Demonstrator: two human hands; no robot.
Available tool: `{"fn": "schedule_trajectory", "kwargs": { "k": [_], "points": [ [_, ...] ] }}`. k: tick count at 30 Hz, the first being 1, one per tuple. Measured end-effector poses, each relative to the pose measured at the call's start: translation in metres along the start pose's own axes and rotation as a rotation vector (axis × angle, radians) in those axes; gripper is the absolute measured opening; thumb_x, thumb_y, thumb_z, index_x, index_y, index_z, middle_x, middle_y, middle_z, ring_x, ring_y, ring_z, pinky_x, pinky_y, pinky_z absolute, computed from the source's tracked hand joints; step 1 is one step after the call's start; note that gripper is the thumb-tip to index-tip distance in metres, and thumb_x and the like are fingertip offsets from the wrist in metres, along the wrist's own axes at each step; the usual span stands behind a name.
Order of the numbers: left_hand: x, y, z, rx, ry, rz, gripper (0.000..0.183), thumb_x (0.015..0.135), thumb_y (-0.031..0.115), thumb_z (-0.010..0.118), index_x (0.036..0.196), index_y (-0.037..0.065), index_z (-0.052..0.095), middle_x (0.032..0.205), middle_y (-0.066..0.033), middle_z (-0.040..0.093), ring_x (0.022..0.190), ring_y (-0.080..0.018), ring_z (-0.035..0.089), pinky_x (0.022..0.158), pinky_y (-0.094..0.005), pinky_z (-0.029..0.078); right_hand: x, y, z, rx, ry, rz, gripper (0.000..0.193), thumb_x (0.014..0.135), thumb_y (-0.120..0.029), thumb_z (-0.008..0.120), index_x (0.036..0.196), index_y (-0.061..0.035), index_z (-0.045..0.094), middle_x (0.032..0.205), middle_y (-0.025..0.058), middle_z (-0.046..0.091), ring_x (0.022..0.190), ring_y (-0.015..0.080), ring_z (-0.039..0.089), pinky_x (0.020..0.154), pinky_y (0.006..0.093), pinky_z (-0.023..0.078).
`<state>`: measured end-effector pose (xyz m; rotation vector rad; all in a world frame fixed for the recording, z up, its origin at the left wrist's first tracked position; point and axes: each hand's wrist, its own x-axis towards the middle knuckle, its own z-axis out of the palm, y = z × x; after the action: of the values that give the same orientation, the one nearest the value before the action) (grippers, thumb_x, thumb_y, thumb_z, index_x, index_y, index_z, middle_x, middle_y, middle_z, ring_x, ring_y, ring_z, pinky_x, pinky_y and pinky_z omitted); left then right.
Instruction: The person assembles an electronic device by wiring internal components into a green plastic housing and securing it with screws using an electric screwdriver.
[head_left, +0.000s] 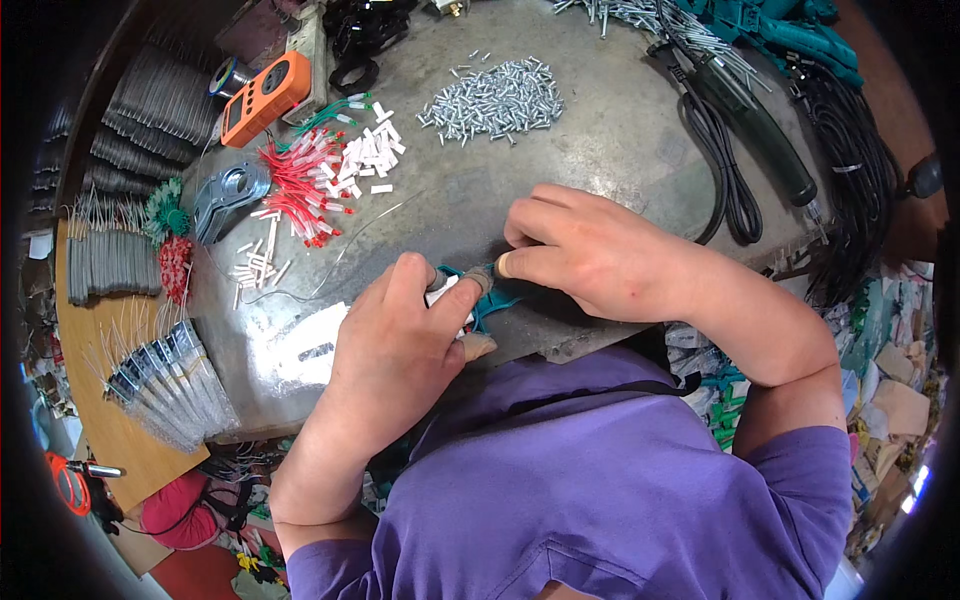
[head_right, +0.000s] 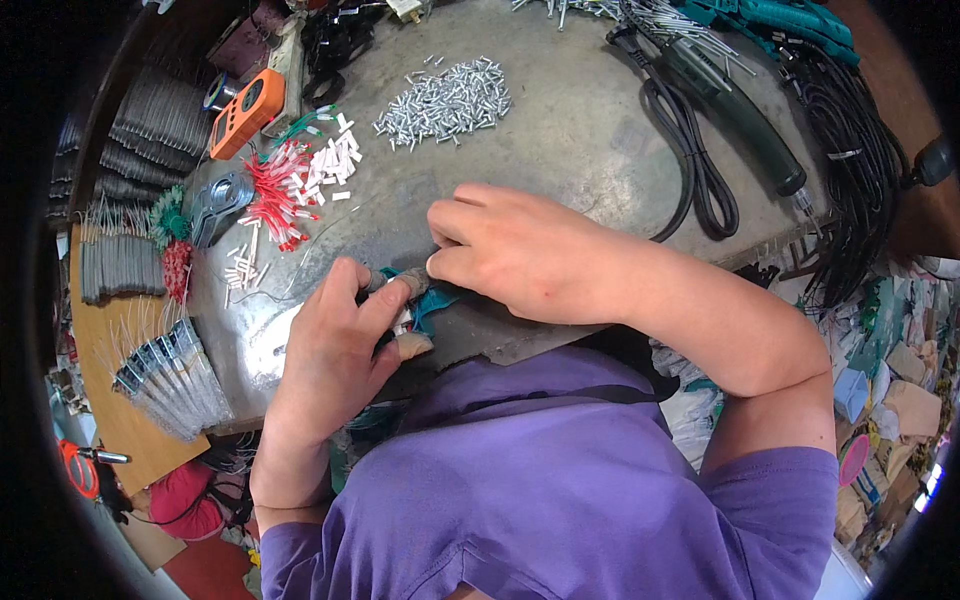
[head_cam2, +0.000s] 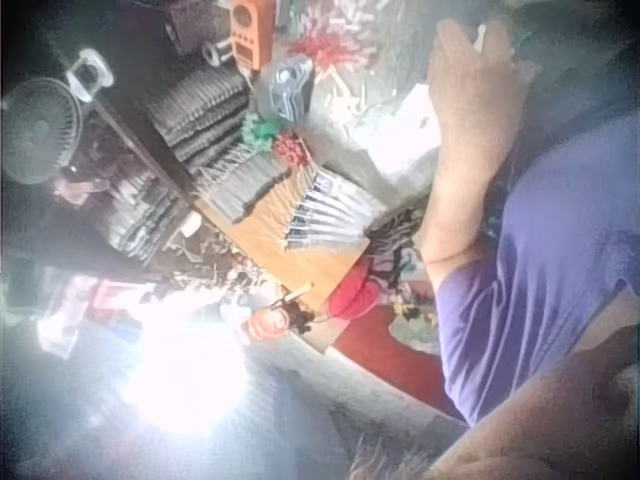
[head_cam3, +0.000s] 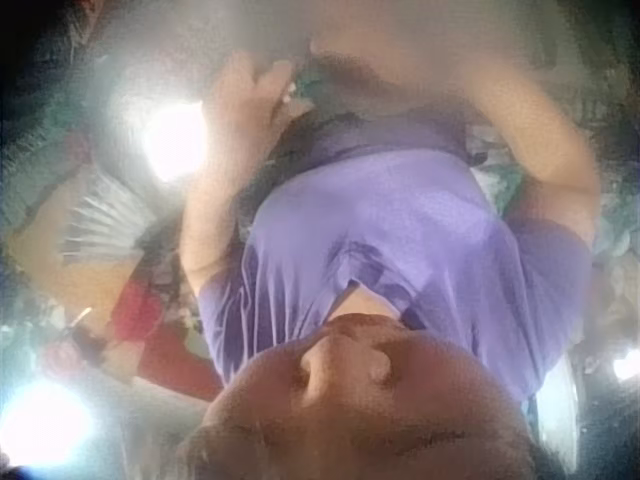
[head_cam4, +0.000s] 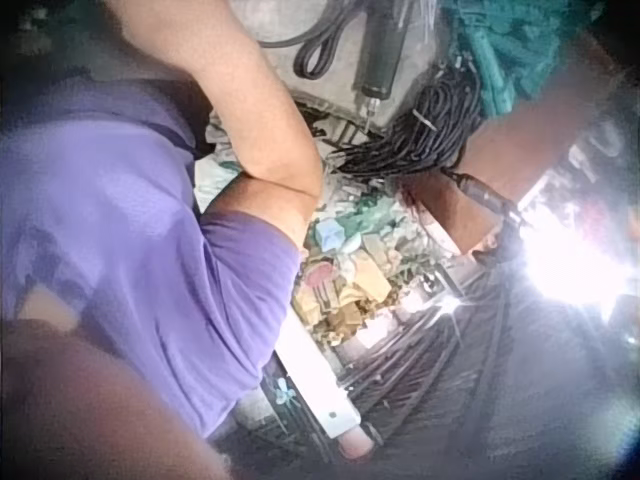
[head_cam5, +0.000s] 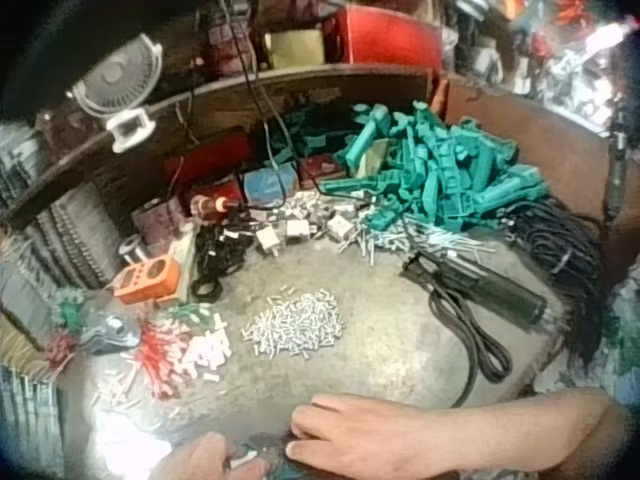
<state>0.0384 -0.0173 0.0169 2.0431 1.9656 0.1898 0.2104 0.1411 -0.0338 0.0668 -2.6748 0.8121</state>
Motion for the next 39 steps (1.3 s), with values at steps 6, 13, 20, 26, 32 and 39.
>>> {"fn": "schedule_trajectory", "kwargs": {
  "k": [6,13,20,26,32,39],
  "points": [
    [0.001,0.002,-0.002,0.0,-0.005,0.016,0.043,0.064,0.008,0.076,0.105,0.01,0.063,0.093,-0.0122,0.048,0.084,-0.0323,0.056,0.068,-0.0425,0.046,-0.001,-0.004,0.006,0.014,0.01,0.022,0.024,0.076,-0.005,0.06,0.1,-0.0036,0.062,0.096,0.0117,0.054,0.09,0.0306,0.054,0.078,0.038,0.048],
    [0.003,0.002,-0.004,-0.004,-0.044,0.015,0.043,0.063,0.002,0.073,0.105,0.007,0.063,0.094,-0.0137,0.049,0.086,-0.0341,0.055,0.07,-0.0429,0.045,-0.042,-0.004,-0.035,0.17,0.1,0.313,0.027,0.077,-0.005,0.068,0.101,-0.0035,0.057,0.095,0.0126,0.057,0.091,0.0324,0.057,0.077,0.0379,0.047],
    [0.001,0.003,-0.001,-0.001,-0.007,-0.012,0.043,0.065,0.005,0.076,0.106,0.008,0.064,0.093,-0.0126,0.047,0.083,-0.033,0.054,0.069,-0.0414,0.044,-0.067,-0.007,-0.041,0.108,-0.004,0.467,0.02,0.079,-0.005,0.069,0.095,-0.0028,0.057,0.087,0.0133,0.061,0.084,0.0351,0.06,0.072,0.0424,0.047],
    [-0.001,0.001,0.002,0.026,0.009,-0.004,0.045,0.065,0.011,0.08,0.107,0.009,0.063,0.093,-0.0123,0.046,0.082,-0.0327,0.054,0.068,-0.0414,0.045,-0.056,0.005,-0.061,0.142,-0.052,0.365,0.016,0.077,-0.002,0.064,0.091,-0.0021,0.057,0.085,0.0146,0.063,0.085,0.0375,0.06,0.072,0.0451,0.047],
    [0.0,0.001,0.001,-0.01,0.006,-0.009,0.045,0.065,0.011,0.08,0.106,0.009,0.062,0.094,-0.0126,0.046,0.082,-0.0331,0.054,0.068,-0.0414,0.045,-0.051,0.026,-0.066,0.215,-0.193,0.379,0.012,0.082,-0.008,0.064,0.091,-0.0002,0.062,0.081,0.0175,0.065,0.079,0.0371,0.063,0.068,0.0441,0.047],
    [0.0,0.002,0.0,-0.002,-0.003,-0.016,0.046,0.065,0.012,0.08,0.107,0.008,0.062,0.094,-0.0126,0.046,0.081,-0.0328,0.054,0.067,-0.041,0.045,-0.052,0.019,-0.061,0.311,-0.151,0.454,0.014,0.084,-0.013,0.066,0.089,-0.0006,0.063,0.08,0.0163,0.066,0.078,0.0346,0.063,0.067,0.0423,0.046]
  ]
}}
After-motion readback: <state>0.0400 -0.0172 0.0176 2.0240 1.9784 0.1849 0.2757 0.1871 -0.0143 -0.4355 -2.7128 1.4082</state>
